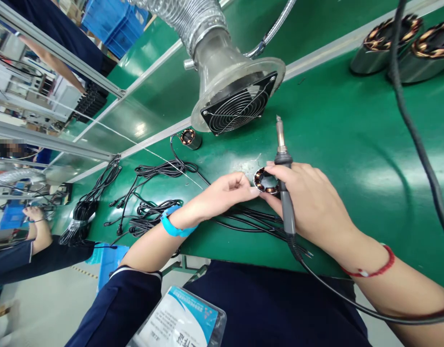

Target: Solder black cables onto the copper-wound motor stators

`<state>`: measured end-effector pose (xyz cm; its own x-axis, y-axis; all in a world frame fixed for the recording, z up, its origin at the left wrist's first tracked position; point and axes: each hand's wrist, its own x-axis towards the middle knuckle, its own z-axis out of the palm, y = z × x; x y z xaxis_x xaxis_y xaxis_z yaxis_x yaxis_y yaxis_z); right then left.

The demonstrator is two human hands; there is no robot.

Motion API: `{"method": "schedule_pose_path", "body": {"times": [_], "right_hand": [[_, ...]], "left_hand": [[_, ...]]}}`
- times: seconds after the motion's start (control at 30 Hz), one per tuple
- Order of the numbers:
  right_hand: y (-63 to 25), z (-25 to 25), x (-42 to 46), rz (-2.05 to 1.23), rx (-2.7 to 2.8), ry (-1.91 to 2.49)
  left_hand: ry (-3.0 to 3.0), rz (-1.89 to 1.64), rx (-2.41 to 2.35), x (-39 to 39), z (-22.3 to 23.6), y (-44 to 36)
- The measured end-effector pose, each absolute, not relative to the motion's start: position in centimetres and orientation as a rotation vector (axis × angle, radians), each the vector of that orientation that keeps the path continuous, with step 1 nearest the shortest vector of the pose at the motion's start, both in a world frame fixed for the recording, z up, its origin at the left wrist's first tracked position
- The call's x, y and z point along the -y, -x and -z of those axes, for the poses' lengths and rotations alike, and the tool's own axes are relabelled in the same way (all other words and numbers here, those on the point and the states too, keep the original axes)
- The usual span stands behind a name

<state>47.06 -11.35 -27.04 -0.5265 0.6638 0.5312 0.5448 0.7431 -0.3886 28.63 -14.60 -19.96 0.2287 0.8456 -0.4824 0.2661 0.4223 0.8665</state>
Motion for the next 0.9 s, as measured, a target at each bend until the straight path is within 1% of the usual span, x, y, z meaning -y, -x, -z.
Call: {"method": "schedule_pose_path", "body": {"times": [0.23, 0.4, 0.47, 0.57, 0.63, 0.67, 0.73, 0.8, 0.9], "right_hand": [[-46.8, 26.9, 11.0, -0.252, 2.242, 0.837], [-47.8, 27.3, 10.1, -0.329, 2.218, 0.783], [-48.3, 27.4, 9.9, -0.396, 2.17, 0.833], [-49.0, 27.2, 9.9, -0.505, 2.051, 0.908], [-49.3, 26.8, 10.2, -0.579, 1.967, 0.965], [-49.4, 26.5, 10.5, -0.611, 1.939, 1.001], [-49.5, 25.7, 11.2, -0.61, 1.903, 1.098], [-49.5, 24.8, 12.0, -0.572, 1.865, 1.182], [-49.0, 23.6, 13.0, -0.617, 1.794, 1.148]], "left_hand": [[-0.963, -0.555, -1.063, 13.7, 21.5, -26.5], [-1.133, -0.552, -1.032, 13.8, 22.3, -27.7], [-1.42, -0.409, -1.135, 14.2, 22.1, -28.1], [-1.866, 0.018, -1.262, 14.7, 21.6, -29.0], [-1.972, 0.189, -1.275, 14.9, 21.3, -29.6], [-1.977, 0.196, -1.271, 14.9, 21.1, -29.7], [-1.94, 0.066, -1.265, 14.9, 20.7, -29.7], [-1.829, -0.159, -1.252, 14.9, 20.1, -29.2], [-1.59, -0.444, -1.21, 15.0, 19.1, -28.5]]}}
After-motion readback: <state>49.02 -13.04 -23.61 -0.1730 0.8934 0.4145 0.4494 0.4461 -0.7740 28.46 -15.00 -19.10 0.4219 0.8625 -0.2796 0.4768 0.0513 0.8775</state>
